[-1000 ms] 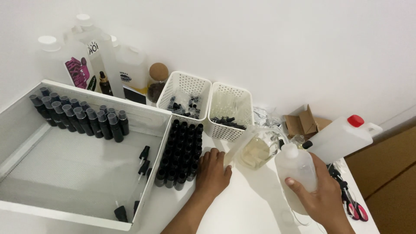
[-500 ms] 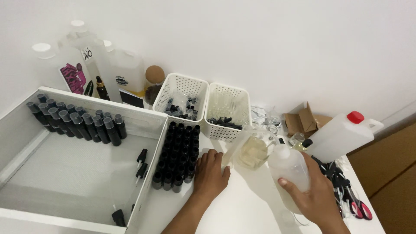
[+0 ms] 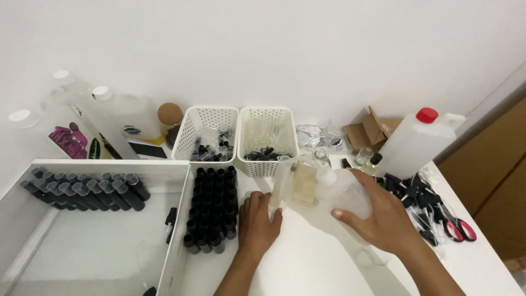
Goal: Assembling and filling small perfume spray bottles on a workspace.
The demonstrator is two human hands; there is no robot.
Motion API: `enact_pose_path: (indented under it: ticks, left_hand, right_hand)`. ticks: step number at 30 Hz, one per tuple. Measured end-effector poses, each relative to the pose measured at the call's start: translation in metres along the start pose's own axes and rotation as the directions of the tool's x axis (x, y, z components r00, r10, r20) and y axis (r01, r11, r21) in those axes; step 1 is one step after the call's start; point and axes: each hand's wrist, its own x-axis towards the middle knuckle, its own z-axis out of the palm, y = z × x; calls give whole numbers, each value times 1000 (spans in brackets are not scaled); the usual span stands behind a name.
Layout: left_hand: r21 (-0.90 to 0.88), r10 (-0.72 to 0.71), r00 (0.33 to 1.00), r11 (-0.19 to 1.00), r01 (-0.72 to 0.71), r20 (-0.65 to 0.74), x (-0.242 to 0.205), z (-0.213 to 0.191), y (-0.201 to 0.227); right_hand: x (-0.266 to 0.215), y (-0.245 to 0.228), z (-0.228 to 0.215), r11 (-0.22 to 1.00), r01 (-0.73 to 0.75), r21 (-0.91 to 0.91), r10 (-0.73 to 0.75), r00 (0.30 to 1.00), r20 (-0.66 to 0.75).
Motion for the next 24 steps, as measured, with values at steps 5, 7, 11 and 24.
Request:
enact_pose_path:
  ticks: [5, 7, 11, 24]
  left_hand:
    - [8, -35, 998, 999, 35, 43, 1, 1, 0]
    - [3, -35, 998, 999, 35, 45, 1, 1, 0]
    - [-17, -29, 999, 999, 29, 38, 0, -1, 0]
    - [-23, 34, 999, 999, -35, -38, -1, -1, -2]
  right_hand:
    - [2, 24, 0, 966, -4, 258, 2, 1000, 10]
    - [8, 49, 8, 940, 64, 336, -53, 998, -41]
    - [22, 70, 14, 775, 148, 614, -92, 988, -122]
    - [46, 43, 32, 677, -236, 698, 121, 970, 211]
